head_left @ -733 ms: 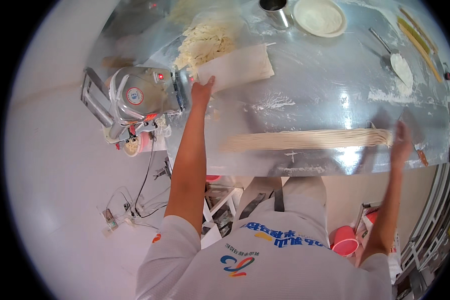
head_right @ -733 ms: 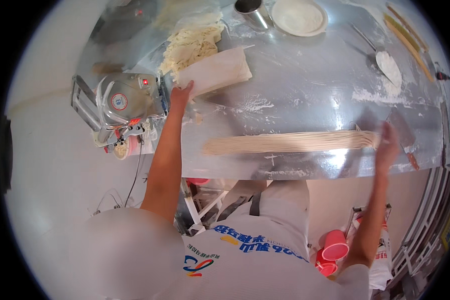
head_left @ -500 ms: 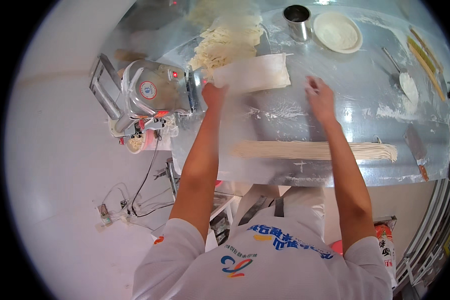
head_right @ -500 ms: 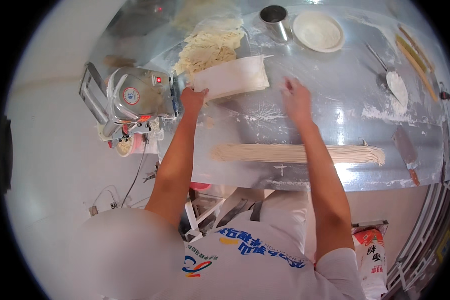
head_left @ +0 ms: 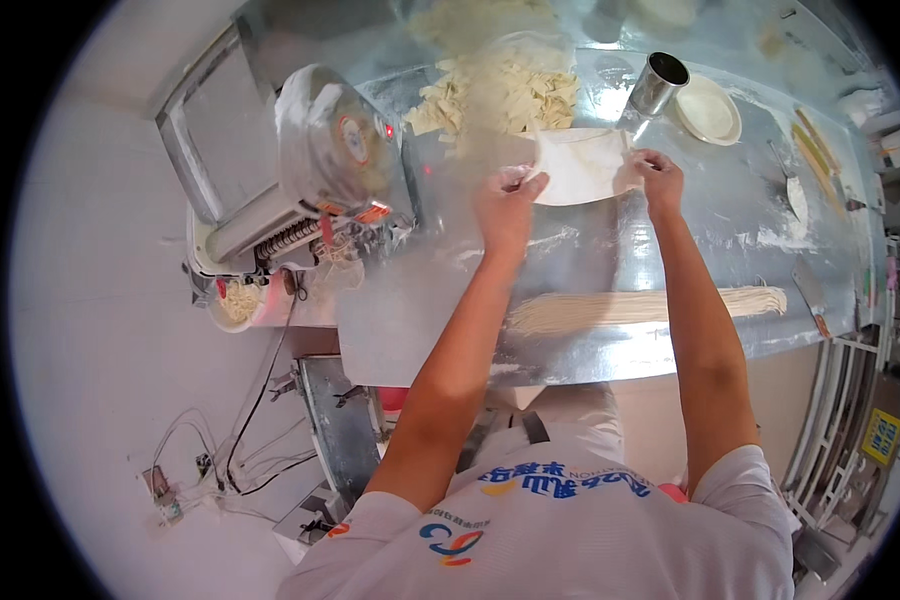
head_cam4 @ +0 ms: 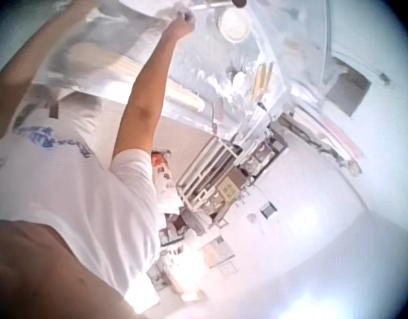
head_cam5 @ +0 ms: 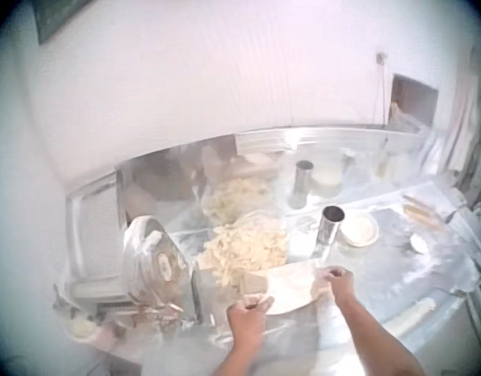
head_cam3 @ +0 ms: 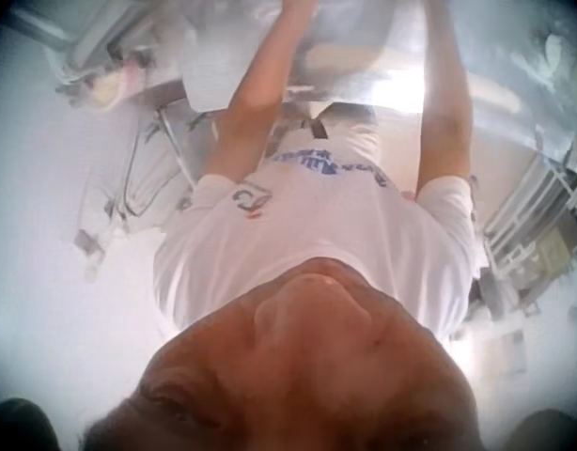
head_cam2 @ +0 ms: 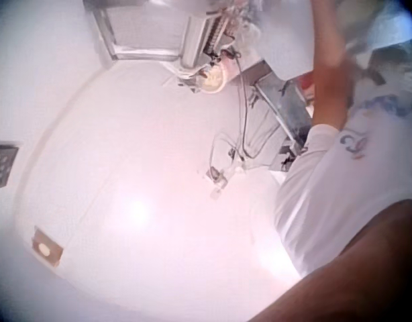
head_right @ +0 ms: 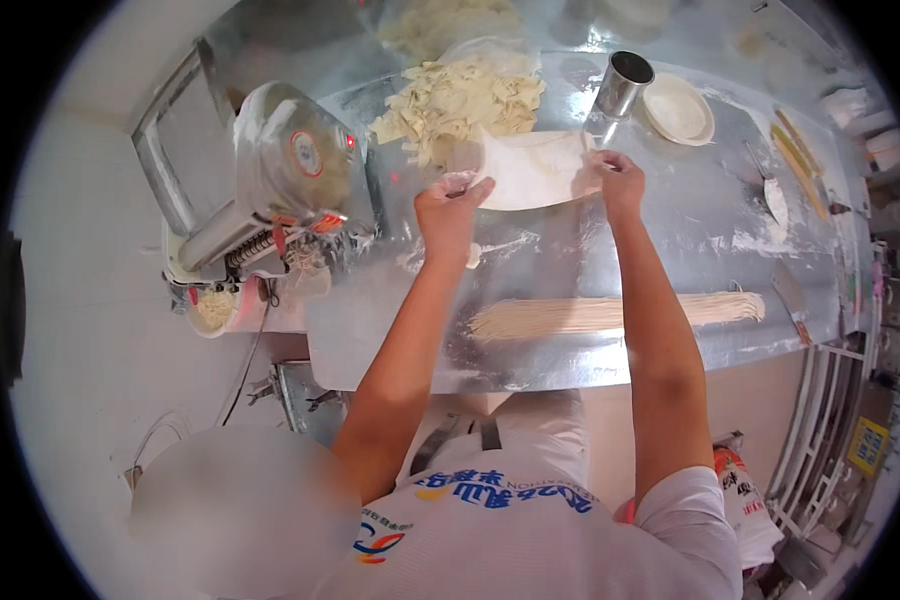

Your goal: The person flattens a piece of dough on a metal table using a scraper, then cuts it into smaller rectangular sheets. They feed the sheets into a pasta machine to produce long strands of noodles, which are collected and placed on the table.

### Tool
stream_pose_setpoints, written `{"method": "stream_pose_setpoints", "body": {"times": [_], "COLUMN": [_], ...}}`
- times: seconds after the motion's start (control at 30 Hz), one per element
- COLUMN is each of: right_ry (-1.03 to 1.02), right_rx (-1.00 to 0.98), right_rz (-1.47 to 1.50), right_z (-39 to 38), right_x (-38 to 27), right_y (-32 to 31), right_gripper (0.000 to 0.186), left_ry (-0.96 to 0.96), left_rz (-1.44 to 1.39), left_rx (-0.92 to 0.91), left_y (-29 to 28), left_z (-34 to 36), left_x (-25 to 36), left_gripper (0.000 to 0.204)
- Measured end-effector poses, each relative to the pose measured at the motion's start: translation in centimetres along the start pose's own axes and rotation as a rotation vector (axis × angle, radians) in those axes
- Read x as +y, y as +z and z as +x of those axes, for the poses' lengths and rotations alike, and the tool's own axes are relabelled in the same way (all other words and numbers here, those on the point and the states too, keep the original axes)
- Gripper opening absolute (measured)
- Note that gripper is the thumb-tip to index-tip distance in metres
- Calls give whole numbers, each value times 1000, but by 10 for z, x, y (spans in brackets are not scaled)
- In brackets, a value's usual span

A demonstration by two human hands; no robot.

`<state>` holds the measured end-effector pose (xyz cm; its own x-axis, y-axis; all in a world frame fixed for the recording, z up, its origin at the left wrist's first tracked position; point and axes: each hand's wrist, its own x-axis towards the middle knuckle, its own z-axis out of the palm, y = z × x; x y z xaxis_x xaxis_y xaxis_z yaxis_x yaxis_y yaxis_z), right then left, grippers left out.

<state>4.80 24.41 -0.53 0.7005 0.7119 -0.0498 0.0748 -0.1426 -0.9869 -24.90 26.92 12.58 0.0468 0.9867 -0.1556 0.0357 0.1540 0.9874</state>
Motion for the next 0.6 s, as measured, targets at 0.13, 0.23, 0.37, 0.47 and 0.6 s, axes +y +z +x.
{"method": "stream_pose_setpoints", "body": {"times": [0.13, 0.23, 0.37, 0.47, 0.6], "right_ry": [133, 746, 1051, 1070, 840], "right_rx": [-38, -314, -669, -739, -781], "right_rz": [63, 325, 997, 881, 682], "right_z": [-50, -153, -239, -254, -267], "right_x": [-22, -73, -139, -103, -131], "right_y": [-5, 29, 74, 83, 99], "right_gripper": [41, 63, 70, 61, 37], "left_ry": [50, 231, 484, 647, 656], "left_rz": [16, 219, 443, 574, 760], "left_rx": [-130, -185, -466, -617, -677], "left_y": [-31, -74, -119, -146, -189], "left_z": [-28, -52, -89, -122, -160], "left_x": [23, 55, 61, 69, 90], "left_gripper": [27, 22, 20, 19, 17]}}
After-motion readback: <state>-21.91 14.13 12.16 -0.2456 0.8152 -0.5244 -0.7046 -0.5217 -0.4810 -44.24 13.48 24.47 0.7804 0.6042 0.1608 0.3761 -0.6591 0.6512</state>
